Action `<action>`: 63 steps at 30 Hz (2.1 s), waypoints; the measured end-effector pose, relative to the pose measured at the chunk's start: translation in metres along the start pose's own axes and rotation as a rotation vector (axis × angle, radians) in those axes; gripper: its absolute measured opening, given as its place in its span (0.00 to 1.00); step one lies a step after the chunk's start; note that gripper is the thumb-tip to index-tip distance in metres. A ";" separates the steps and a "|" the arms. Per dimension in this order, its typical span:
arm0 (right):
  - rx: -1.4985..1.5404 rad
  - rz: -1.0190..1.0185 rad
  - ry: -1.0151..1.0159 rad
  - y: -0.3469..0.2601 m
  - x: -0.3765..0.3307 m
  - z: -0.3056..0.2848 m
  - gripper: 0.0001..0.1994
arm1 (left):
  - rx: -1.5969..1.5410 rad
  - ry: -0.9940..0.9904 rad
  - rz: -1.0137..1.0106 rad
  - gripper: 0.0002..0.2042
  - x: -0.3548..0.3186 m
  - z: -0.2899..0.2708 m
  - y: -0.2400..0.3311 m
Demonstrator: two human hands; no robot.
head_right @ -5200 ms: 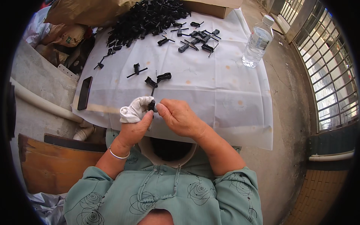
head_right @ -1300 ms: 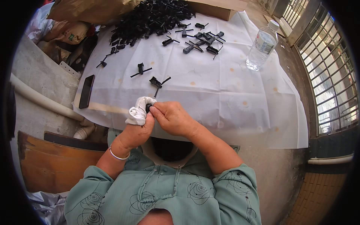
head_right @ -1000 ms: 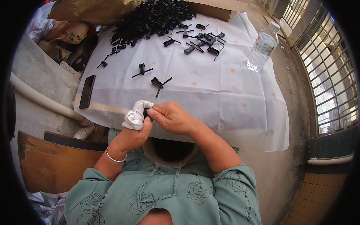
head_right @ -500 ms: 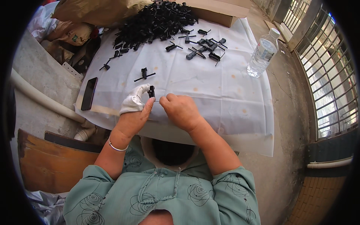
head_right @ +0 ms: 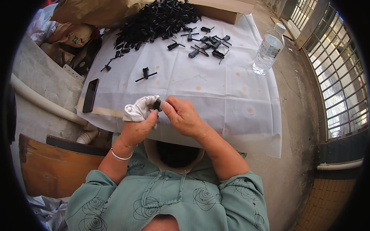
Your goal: Wiping small black plastic components with a white cloth at a workstation.
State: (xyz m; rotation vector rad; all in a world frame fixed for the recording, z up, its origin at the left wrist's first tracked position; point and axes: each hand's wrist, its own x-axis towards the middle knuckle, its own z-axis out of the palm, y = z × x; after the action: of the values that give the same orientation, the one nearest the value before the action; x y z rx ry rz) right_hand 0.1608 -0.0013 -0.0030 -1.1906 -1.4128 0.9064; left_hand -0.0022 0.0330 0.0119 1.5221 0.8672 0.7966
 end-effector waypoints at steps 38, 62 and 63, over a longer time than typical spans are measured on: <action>-0.194 -0.358 -0.059 0.003 -0.003 -0.004 0.05 | -0.150 0.021 0.021 0.16 -0.001 -0.012 -0.008; -0.092 -0.022 -0.283 -0.005 -0.005 0.003 0.12 | -0.317 -0.146 -0.070 0.12 -0.008 -0.011 -0.013; -0.092 -0.020 -0.280 -0.004 -0.004 0.004 0.12 | -0.317 -0.148 -0.071 0.12 -0.007 -0.011 -0.012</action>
State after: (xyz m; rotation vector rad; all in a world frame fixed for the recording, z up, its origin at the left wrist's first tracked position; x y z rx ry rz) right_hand 0.1564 -0.0062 -0.0011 -1.1466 -1.7030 1.0335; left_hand -0.0169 0.0331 0.0012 1.2463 0.6475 0.7214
